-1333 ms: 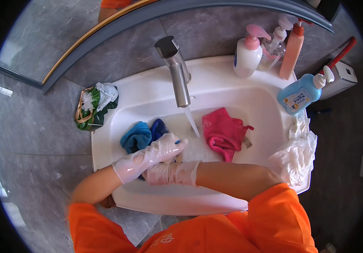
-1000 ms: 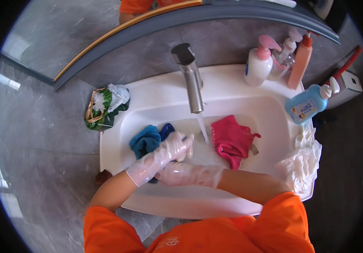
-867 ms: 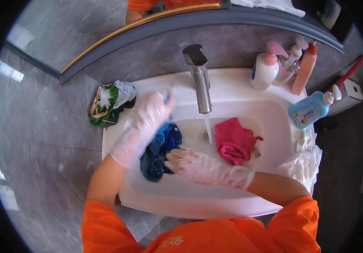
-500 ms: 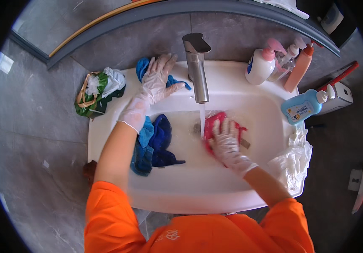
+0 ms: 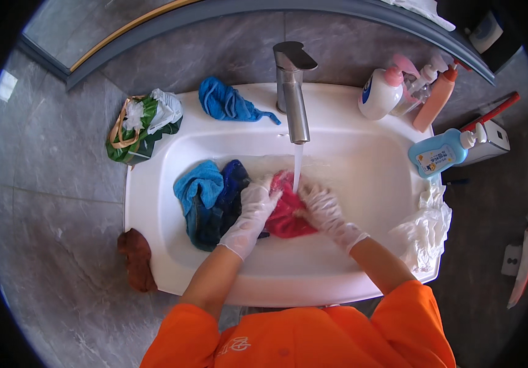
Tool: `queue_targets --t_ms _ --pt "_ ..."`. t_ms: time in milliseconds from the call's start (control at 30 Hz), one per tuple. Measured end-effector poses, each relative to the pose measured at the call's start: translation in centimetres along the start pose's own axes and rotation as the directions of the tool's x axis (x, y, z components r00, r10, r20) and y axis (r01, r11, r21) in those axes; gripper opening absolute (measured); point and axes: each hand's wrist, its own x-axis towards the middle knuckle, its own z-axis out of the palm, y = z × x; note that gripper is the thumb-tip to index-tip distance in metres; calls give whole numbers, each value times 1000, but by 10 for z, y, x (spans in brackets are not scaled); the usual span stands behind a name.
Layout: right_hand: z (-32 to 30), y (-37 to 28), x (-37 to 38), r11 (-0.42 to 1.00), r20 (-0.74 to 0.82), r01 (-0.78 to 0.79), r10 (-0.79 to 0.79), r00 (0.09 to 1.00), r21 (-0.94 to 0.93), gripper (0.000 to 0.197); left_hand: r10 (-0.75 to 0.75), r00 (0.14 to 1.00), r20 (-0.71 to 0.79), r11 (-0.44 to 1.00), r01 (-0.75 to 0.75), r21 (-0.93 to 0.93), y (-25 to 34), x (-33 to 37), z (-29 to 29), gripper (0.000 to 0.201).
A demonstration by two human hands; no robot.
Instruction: Washing and rinsing cleaning cloths in a bathroom sink.
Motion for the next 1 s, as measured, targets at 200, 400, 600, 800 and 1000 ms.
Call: queue_targets --t_ms 200,400,600,800,1000 --pt "4 22 12 788 -138 -484 566 813 381 68 -51 966 -255 879 -78 -471 -17 -13 28 30" --pt "-70 22 -7 505 261 -554 538 802 662 39 -93 968 -234 522 -153 -839 -25 -27 -15 22" --pt "-119 52 -55 126 79 -237 711 699 963 36 -242 963 115 -56 104 -993 -4 -67 -69 27" --pt "-105 67 -54 93 -25 -71 764 645 993 35 -38 933 357 534 321 -782 14 -72 -61 46" --pt "-47 37 -14 783 -271 -533 616 740 321 105 182 970 161 982 -189 28 29 -54 -23 98"
